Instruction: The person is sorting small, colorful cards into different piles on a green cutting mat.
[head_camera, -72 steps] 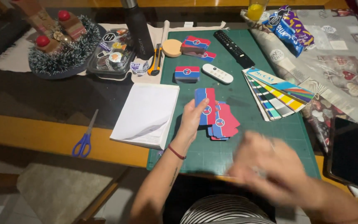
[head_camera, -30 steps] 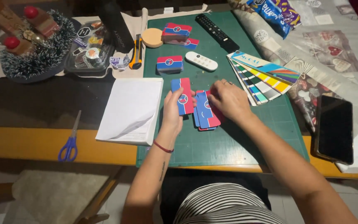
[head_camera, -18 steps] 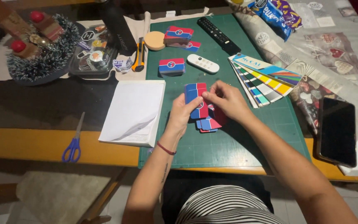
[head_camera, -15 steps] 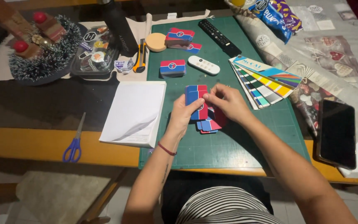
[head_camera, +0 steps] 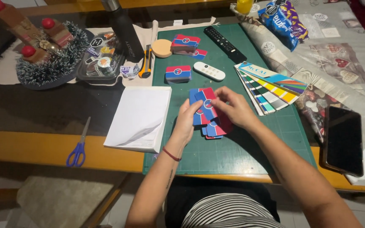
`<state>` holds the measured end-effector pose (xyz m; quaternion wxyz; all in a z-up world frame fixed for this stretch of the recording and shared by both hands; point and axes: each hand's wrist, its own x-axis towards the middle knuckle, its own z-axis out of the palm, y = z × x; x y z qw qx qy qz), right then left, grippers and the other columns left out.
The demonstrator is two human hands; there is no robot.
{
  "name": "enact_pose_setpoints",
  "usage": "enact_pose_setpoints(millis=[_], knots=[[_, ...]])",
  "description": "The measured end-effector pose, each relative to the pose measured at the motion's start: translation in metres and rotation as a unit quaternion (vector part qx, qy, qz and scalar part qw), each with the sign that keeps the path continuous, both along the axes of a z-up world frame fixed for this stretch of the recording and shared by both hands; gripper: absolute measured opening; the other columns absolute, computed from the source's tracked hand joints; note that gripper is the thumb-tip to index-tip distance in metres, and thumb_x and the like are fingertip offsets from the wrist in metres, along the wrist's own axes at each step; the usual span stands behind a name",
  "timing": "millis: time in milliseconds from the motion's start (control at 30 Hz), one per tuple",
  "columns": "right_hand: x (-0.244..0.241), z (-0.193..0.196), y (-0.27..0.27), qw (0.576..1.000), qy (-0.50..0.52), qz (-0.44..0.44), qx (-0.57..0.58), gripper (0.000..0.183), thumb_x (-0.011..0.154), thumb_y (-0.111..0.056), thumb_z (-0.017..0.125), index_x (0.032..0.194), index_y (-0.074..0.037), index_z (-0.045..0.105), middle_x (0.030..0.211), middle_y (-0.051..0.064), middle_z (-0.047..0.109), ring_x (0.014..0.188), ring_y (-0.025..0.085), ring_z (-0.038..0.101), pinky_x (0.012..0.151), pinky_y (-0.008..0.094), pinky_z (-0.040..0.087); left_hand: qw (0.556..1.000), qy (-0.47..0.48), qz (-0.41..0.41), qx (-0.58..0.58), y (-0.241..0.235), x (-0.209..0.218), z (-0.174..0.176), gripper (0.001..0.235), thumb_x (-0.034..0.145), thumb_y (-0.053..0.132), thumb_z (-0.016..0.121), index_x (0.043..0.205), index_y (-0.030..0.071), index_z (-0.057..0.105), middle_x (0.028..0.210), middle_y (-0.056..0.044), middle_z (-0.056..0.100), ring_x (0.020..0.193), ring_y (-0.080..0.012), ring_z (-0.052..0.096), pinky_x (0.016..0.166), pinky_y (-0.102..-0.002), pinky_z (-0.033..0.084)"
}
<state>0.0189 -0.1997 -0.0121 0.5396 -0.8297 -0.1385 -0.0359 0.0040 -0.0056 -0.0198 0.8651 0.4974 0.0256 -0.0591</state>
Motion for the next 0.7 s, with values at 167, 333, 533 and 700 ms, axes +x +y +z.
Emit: enact_pose_setpoints(millis=[167, 333, 533, 700], knots=[[0.005, -0.003, -0.012, 0.998, 0.02, -0.053, -0.003, 0.026, 0.103, -0.024, 0.075, 0.128, -0.017, 0.071, 0.094, 0.007, 0.081, 0.093, 0.021, 0.074, 0.091, 0.041, 0.057, 0.999, 0.014, 0.029, 0.016, 0.007, 0.005, -0.004, 0.025, 0.101, 0.02, 0.073, 0.121, 0.005, 0.069, 0.11, -0.014, 0.077, 0.092, -0.0191, 0.076, 0.079, -0.041, 0.069], [-0.002, 0.01, -0.008, 0.94, 0.041, -0.094, -0.327, 0.034, 0.099, -0.044, 0.072, 0.118, -0.017, 0.068, 0.104, 0.015, 0.082, 0.106, 0.041, 0.077, 0.092, 0.056, 0.058, 0.999, -0.02, 0.03, -0.005, 0.012, 0.021, -0.02, 0.022, 0.104, 0.016, 0.072, 0.12, 0.001, 0.069, 0.103, -0.024, 0.081, 0.084, -0.0278, 0.082, 0.07, -0.043, 0.071], [-0.007, 0.018, -0.008, 0.923, -0.033, -0.095, -0.371, 0.043, 0.099, -0.043, 0.074, 0.133, -0.019, 0.064, 0.117, 0.013, 0.068, 0.112, 0.043, 0.071, 0.097, 0.057, 0.057, 0.996, -0.044, 0.04, 0.062, 0.007, -0.006, 0.007, 0.023, 0.096, 0.015, 0.083, 0.112, 0.003, 0.072, 0.1, -0.014, 0.081, 0.086, -0.0172, 0.078, 0.073, -0.039, 0.071], [-0.013, 0.024, 0.002, 0.993, -0.003, -0.056, -0.106, 0.034, 0.106, -0.048, 0.069, 0.114, -0.015, 0.071, 0.099, 0.013, 0.077, 0.1, 0.036, 0.076, 0.091, 0.049, 0.056, 0.997, -0.042, -0.001, 0.068, 0.003, -0.01, 0.012, 0.028, 0.086, 0.008, 0.091, 0.108, 0.004, 0.074, 0.093, -0.014, 0.082, 0.081, -0.0183, 0.08, 0.068, -0.036, 0.07]])
